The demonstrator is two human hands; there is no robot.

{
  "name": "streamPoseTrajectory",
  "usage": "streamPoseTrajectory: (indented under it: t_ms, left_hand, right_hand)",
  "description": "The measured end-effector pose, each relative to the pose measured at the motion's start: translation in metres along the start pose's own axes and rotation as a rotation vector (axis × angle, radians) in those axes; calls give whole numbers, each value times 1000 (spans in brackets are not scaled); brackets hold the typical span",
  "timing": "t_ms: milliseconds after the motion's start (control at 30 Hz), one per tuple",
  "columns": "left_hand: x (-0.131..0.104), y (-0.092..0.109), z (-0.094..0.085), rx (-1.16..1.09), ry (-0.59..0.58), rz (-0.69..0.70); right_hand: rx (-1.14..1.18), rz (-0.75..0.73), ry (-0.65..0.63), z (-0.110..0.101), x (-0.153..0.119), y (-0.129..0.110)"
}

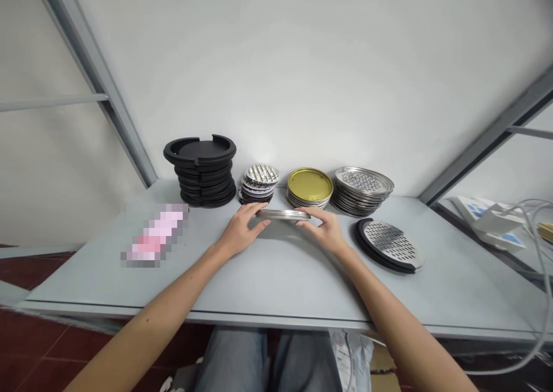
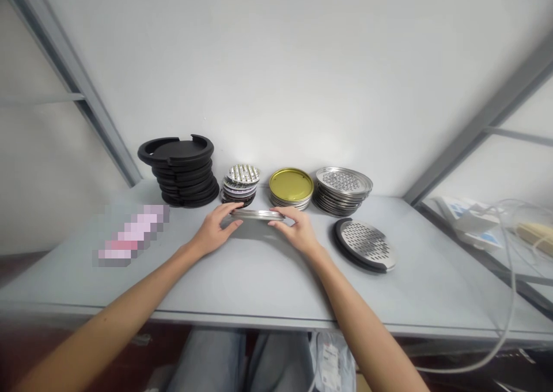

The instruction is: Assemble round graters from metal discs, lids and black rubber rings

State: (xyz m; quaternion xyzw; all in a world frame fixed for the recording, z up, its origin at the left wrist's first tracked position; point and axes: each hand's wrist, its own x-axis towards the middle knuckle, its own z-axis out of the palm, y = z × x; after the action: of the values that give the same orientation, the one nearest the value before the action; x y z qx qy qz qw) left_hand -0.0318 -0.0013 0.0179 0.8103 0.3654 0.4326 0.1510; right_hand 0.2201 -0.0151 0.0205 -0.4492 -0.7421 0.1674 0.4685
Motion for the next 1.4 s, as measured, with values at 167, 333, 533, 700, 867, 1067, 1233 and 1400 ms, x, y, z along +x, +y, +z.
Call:
streamPoseTrajectory:
  t_ms: [167, 333, 533, 700, 867, 1067, 1233, 1400]
  left_hand:
    - [1, -4, -1, -38, 7, 3]
    - [1, -4, -2, -24, 0, 12]
    - [0, -7, 3, 2, 13, -24]
    - [-1, -13, 3, 33, 64, -41]
    - [-1, -14, 4, -54, 97, -54]
    - [-2, -11, 5, -48, 94, -44]
    - [-3, -6, 5, 49, 18, -39]
    - [-3, -2, 4, 86, 17, 14]
  right_hand:
    - [27, -94, 11, 0, 1, 3]
    - [-12, -128, 25, 0, 0, 0]
    - [-65, -57, 39, 5, 1, 9]
    - [-79, 45, 7, 9, 2, 28]
    - [-71, -43, 48, 8, 2, 25]
    - [-160, -226, 132, 5, 2, 6]
    - [-240, -300, 155, 7, -1, 0]
    - [-246, -354, 94, 10, -4, -5]
